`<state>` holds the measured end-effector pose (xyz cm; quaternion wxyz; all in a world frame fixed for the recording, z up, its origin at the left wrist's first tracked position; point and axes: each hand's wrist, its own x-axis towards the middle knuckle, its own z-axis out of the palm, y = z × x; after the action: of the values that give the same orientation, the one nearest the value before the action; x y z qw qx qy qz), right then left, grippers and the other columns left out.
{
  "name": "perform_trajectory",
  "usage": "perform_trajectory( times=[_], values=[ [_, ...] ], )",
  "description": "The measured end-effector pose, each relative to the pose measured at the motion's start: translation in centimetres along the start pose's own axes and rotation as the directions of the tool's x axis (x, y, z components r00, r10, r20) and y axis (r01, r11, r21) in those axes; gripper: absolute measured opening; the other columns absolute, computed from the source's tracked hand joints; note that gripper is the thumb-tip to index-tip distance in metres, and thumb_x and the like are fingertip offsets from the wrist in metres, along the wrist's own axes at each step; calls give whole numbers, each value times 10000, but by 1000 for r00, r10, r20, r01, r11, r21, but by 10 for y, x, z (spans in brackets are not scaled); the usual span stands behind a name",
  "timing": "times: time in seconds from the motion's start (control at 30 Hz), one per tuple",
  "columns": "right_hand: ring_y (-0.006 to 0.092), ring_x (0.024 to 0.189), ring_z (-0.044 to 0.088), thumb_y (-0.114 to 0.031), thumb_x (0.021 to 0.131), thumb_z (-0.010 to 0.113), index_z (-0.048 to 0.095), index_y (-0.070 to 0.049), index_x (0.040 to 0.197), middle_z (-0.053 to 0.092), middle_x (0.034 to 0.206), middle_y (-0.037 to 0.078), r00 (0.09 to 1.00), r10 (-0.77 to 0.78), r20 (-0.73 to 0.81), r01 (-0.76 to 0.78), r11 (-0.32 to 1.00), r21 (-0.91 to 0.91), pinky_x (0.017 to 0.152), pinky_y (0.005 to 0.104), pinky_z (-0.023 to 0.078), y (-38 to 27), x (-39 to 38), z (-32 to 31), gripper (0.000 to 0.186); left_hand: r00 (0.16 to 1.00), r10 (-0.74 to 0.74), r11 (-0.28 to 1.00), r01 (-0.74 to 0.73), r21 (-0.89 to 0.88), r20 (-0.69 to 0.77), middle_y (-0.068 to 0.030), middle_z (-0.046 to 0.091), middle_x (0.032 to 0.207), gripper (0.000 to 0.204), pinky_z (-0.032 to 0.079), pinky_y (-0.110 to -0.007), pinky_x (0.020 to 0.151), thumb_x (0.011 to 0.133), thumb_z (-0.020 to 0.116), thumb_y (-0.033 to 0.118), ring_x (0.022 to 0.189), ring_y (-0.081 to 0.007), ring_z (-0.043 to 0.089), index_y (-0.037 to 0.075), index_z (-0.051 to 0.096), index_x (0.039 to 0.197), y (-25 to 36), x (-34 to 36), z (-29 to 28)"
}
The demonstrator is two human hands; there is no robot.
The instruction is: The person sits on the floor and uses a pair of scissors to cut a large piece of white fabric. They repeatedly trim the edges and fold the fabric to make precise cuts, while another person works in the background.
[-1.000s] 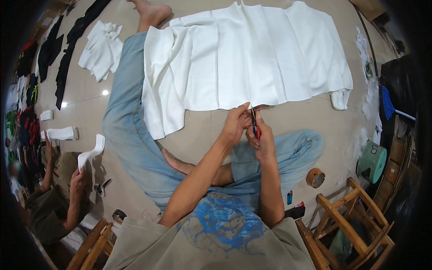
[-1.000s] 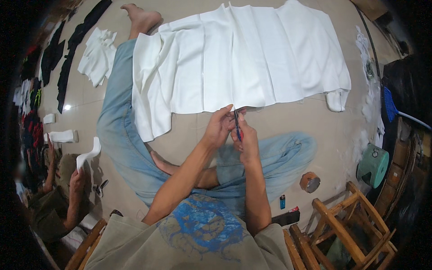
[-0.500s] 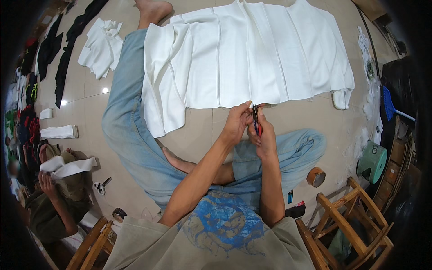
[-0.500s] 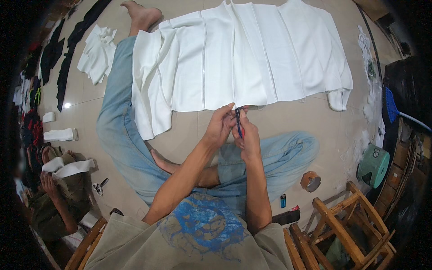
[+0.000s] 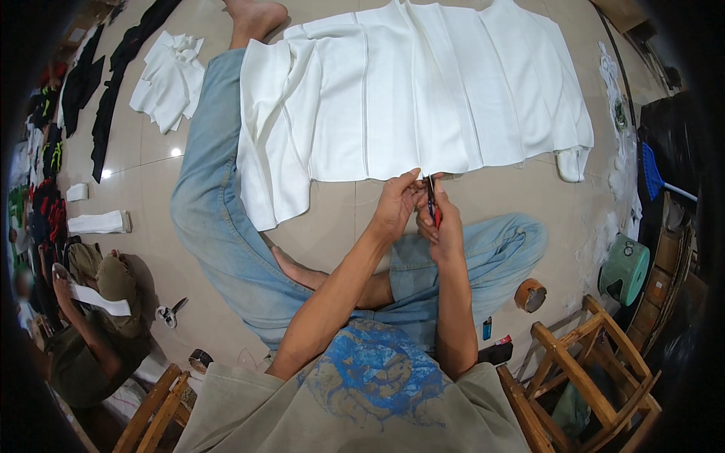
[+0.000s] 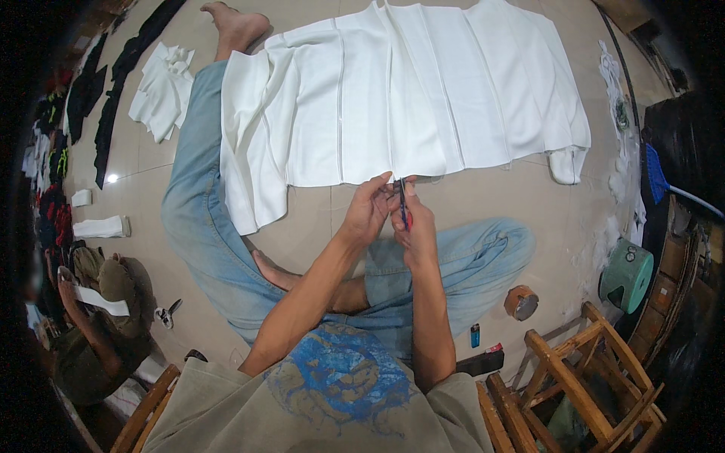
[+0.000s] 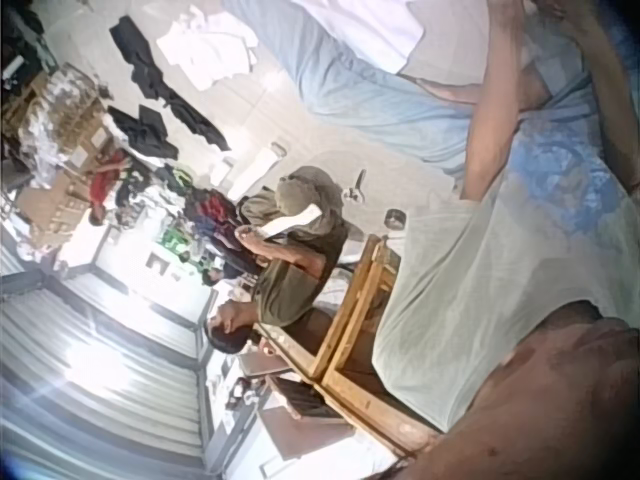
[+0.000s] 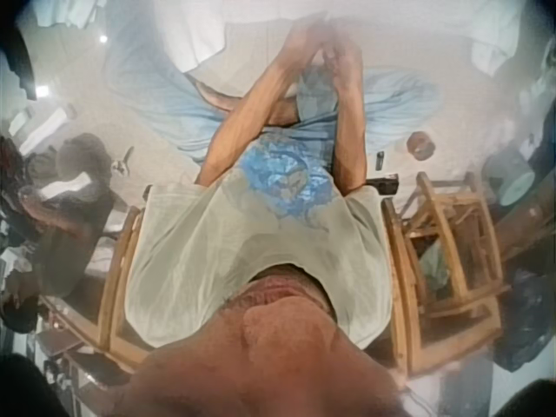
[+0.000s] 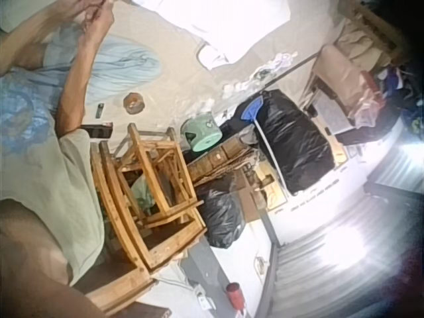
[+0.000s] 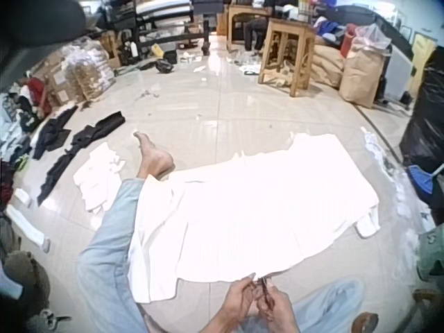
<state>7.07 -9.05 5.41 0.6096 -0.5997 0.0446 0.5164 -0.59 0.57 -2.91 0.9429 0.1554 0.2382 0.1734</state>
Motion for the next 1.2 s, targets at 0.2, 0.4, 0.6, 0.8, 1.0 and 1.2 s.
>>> perform_trajectory(
  times=[0.2,0.4,0.6,0.8,1.0,1.2],
  values=[
    [32,406,271,-536,1076,472,639,-47,912,352,555,-75,980,-88,-177,89,996,-2,362,224,188,3,-21,3,542,960,-94,921,184,343,-262,-103,696,993,419,522,-295,790,1081,519,366,862,-148,644,-30,654,1051,24,-30,42],
    [9,431,263,-459,1029,622,639,5,1163,330,570,-97,984,-10,-179,-13,991,-131,378,229,190,17,-14,21,483,909,342,438,70,896,-238,-103,699,1040,355,530,-296,813,1067,567,321,904,-146,648,-24,625,1126,40,-110,21],
    [20,428,272,-317,973,743,566,-114,835,347,566,-91,897,-111,-428,188,972,142,381,239,199,37,19,74,302,826,244,870,44,491,-508,-95,677,1118,390,529,-297,797,1069,549,348,942,-163,640,1,581,1244,82,-108,12],
    [28,419,280,-289,972,748,478,-151,775,363,558,-79,905,-93,-416,139,987,81,372,248,203,39,32,92,361,911,-142,977,192,94,-388,0,631,876,387,439,-238,589,1062,573,410,675,-70,541,50,599,1203,78,-83,-3],
    [22,435,276,-245,1009,693,480,-142,770,366,576,-82,906,-184,-382,243,964,112,381,246,187,25,21,83,336,915,28,990,30,138,-403,31,536,684,336,262,-196,438,1011,680,376,535,-31,402,41,664,989,71,-59,-12],
    [15,449,266,-251,1031,657,476,-149,765,371,607,-88,871,-267,-413,283,959,-24,386,241,188,21,33,68,337,856,224,851,61,522,-465,39,508,662,392,314,-229,534,983,720,363,595,-49,383,6,663,832,80,-66,7]
  ],
)
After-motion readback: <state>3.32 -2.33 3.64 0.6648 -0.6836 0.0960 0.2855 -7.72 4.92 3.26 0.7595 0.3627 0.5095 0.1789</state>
